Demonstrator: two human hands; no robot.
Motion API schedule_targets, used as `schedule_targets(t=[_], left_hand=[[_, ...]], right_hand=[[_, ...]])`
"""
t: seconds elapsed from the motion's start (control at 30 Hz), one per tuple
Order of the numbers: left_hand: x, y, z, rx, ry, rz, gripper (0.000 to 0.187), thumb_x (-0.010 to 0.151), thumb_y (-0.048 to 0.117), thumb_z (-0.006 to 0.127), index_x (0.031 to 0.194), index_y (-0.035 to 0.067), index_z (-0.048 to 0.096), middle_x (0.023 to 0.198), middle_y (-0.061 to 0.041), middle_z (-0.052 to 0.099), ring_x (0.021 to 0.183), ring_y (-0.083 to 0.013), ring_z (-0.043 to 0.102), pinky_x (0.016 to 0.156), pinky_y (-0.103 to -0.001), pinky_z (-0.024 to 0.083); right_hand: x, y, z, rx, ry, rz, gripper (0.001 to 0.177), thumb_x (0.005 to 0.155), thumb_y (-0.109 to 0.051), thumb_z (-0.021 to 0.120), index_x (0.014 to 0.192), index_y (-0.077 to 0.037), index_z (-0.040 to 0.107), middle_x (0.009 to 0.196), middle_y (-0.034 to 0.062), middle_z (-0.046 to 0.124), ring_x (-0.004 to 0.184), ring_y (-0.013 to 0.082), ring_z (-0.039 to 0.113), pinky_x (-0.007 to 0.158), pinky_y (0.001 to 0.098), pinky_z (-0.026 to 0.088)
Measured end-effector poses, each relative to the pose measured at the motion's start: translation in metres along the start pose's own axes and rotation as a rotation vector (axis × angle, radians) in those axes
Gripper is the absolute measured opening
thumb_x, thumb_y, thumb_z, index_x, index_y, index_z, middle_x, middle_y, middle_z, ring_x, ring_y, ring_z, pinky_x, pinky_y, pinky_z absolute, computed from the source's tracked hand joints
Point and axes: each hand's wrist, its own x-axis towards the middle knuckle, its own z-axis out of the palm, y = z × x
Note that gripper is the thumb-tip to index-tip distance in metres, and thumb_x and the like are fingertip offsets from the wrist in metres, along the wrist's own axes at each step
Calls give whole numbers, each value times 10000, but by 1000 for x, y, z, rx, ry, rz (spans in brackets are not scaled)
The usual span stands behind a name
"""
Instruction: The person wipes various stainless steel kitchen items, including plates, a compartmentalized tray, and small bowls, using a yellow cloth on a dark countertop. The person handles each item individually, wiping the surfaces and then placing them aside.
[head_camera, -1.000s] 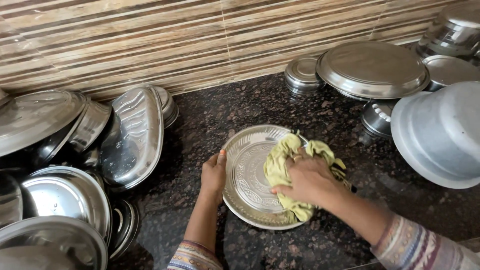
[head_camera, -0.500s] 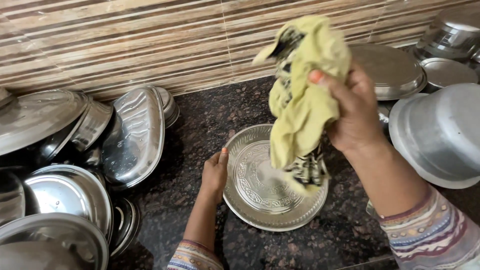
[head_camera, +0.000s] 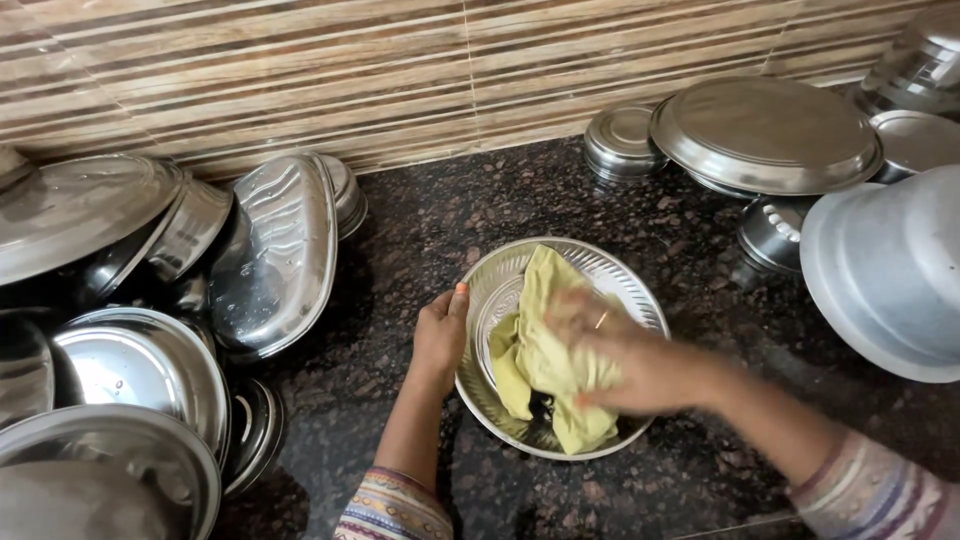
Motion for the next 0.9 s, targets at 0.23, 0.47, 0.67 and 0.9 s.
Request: schedule_targets(t=[0.23, 0.47, 0.67, 0.9], left_hand=[[1, -10, 0, 88, 23, -11, 502, 1026, 350, 481, 1364, 0, 603, 1159, -170, 752, 996, -236, 728, 911, -357, 549], [-6, -5, 3, 245, 37, 171, 490, 1043, 379, 462, 1241, -20, 663, 1064, -195, 742, 938, -263, 720, 857, -395, 557], [-17, 4, 10, 338, 74, 118, 438, 1016, 385, 530, 1133, 12, 726, 917, -186, 775, 804, -278, 754, 761, -408, 571], [-17, 2, 13, 415, 167, 189, 334, 1004, 281, 587, 1124, 1, 725, 937, -230, 756, 833, -327, 750, 760, -419, 562]], right_hand=[[26, -36, 45, -201, -30, -207, 741, 835, -399, 739, 1492, -204, 455, 1651, 152, 204, 1521, 351, -13, 1161, 677, -24], [73, -14, 47, -256, 175, -76, 550, 777, -305, 728, 1289, -119, 647, 1585, 97, 405, 1545, 309, 152, 1246, 624, 85], [76, 24, 20, -432, 231, 252, 580, 778, -393, 722, 1265, -82, 666, 1347, 121, 566, 1250, 320, 453, 1086, 479, 383], [38, 19, -4, -536, 45, 551, 683, 927, -547, 597, 1365, -24, 561, 1329, 242, 542, 1256, 349, 479, 1066, 498, 446]])
